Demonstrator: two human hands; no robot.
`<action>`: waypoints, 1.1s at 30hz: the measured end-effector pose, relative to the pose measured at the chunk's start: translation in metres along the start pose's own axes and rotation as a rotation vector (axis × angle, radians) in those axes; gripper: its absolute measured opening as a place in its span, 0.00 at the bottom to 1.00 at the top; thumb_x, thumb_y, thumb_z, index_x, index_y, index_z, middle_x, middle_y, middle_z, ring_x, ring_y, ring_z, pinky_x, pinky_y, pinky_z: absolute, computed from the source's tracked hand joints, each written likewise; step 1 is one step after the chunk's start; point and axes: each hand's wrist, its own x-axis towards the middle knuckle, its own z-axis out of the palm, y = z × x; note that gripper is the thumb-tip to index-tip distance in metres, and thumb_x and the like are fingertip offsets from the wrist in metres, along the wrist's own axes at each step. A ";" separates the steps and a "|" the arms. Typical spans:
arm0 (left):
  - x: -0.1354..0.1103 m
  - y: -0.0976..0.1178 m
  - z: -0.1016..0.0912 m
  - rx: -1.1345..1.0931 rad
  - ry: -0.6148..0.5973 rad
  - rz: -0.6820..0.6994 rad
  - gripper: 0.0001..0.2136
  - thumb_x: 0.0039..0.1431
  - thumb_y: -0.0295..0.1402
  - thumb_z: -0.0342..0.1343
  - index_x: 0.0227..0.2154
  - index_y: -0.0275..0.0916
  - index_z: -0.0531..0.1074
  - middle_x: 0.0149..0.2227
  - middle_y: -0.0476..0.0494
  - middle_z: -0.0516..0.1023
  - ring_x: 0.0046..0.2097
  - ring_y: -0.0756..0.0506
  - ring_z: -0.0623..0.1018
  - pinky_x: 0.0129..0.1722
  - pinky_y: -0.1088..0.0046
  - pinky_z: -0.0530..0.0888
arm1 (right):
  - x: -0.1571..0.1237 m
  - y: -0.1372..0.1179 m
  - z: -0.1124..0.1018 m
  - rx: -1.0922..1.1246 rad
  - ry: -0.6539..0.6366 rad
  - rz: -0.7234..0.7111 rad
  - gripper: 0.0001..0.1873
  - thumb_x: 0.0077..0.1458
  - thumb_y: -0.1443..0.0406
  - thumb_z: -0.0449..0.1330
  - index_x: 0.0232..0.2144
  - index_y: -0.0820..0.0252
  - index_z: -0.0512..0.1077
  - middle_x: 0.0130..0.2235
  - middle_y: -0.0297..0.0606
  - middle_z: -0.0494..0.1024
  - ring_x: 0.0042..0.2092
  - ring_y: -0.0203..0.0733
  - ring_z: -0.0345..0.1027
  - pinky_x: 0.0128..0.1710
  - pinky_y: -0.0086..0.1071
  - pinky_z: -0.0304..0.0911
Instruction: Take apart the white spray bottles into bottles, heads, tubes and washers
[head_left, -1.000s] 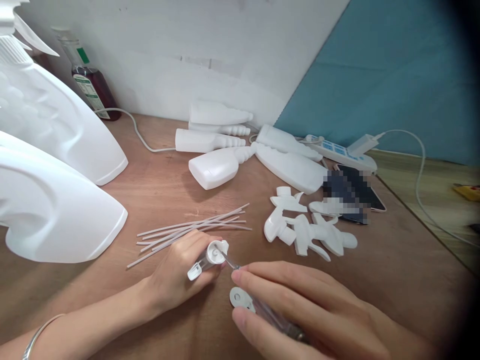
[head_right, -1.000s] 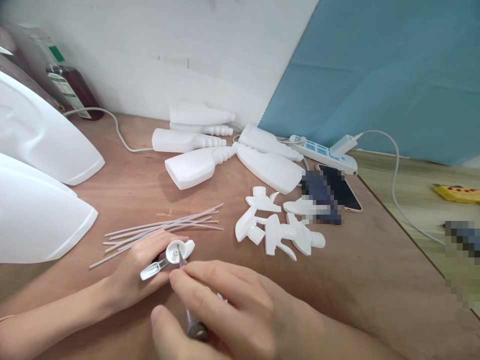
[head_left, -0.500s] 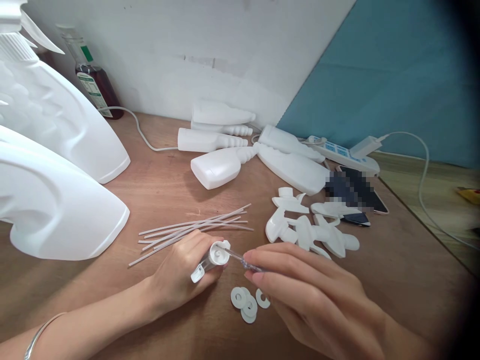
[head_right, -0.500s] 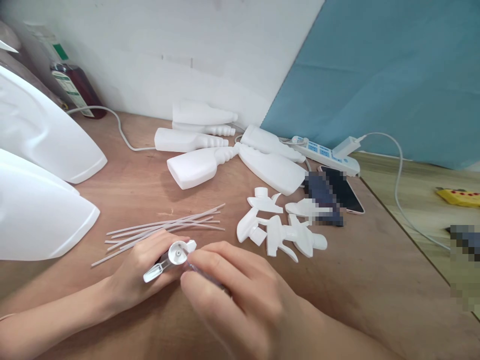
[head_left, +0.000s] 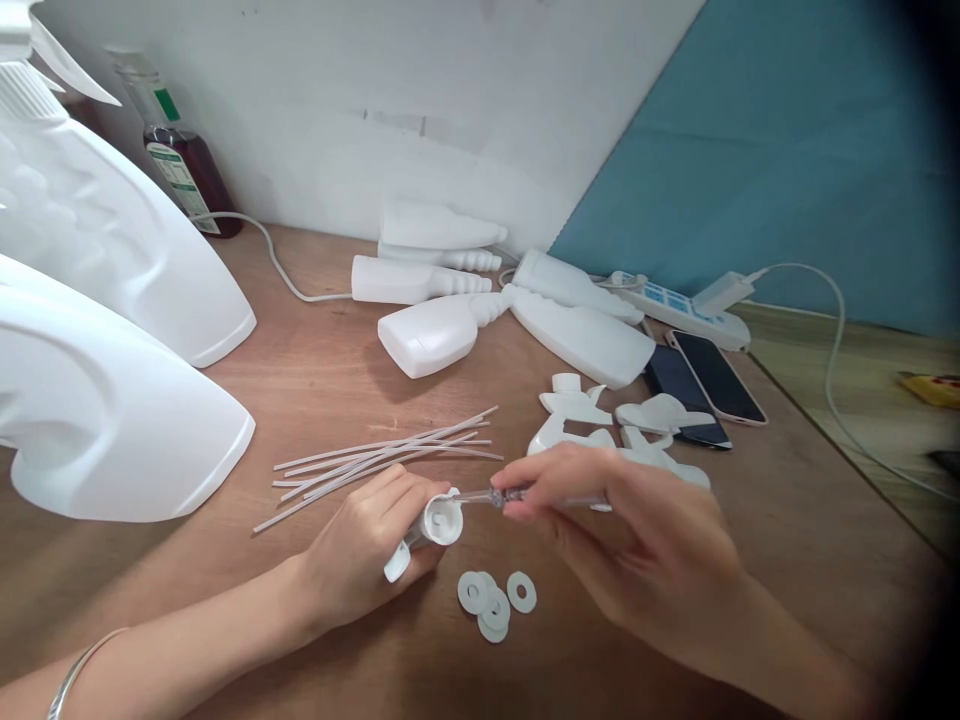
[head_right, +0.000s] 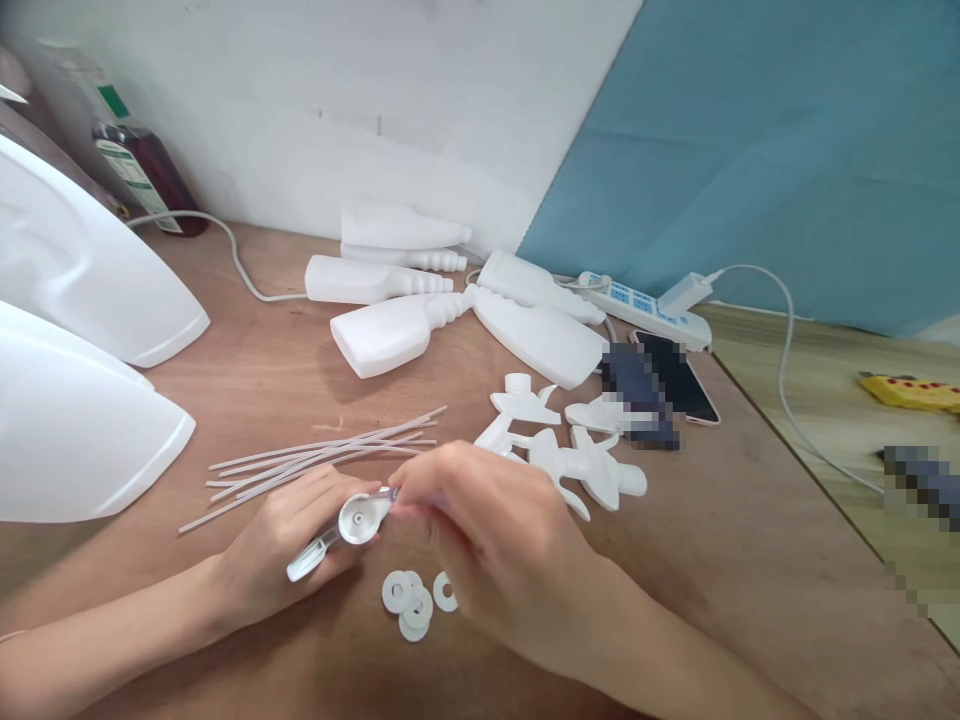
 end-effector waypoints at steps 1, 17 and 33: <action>0.000 0.000 0.000 -0.010 -0.007 -0.009 0.11 0.55 0.26 0.51 0.43 0.34 0.66 0.38 0.41 0.75 0.37 0.46 0.73 0.36 0.70 0.71 | 0.001 0.001 -0.002 0.044 -0.008 0.086 0.09 0.52 0.75 0.55 0.33 0.57 0.64 0.34 0.34 0.76 0.35 0.35 0.71 0.30 0.26 0.68; 0.000 0.000 0.001 0.054 -0.049 0.139 0.16 0.55 0.24 0.52 0.47 0.32 0.63 0.40 0.38 0.75 0.37 0.44 0.71 0.35 0.69 0.70 | 0.001 0.002 -0.010 0.174 -0.092 0.277 0.05 0.53 0.71 0.55 0.31 0.57 0.63 0.34 0.33 0.76 0.34 0.35 0.71 0.31 0.27 0.67; 0.002 0.006 0.000 0.047 -0.090 0.136 0.14 0.56 0.25 0.50 0.47 0.33 0.65 0.40 0.37 0.74 0.36 0.45 0.70 0.34 0.69 0.72 | 0.014 0.012 -0.017 0.356 -0.123 0.517 0.07 0.52 0.64 0.58 0.30 0.58 0.61 0.33 0.34 0.76 0.32 0.36 0.70 0.31 0.30 0.64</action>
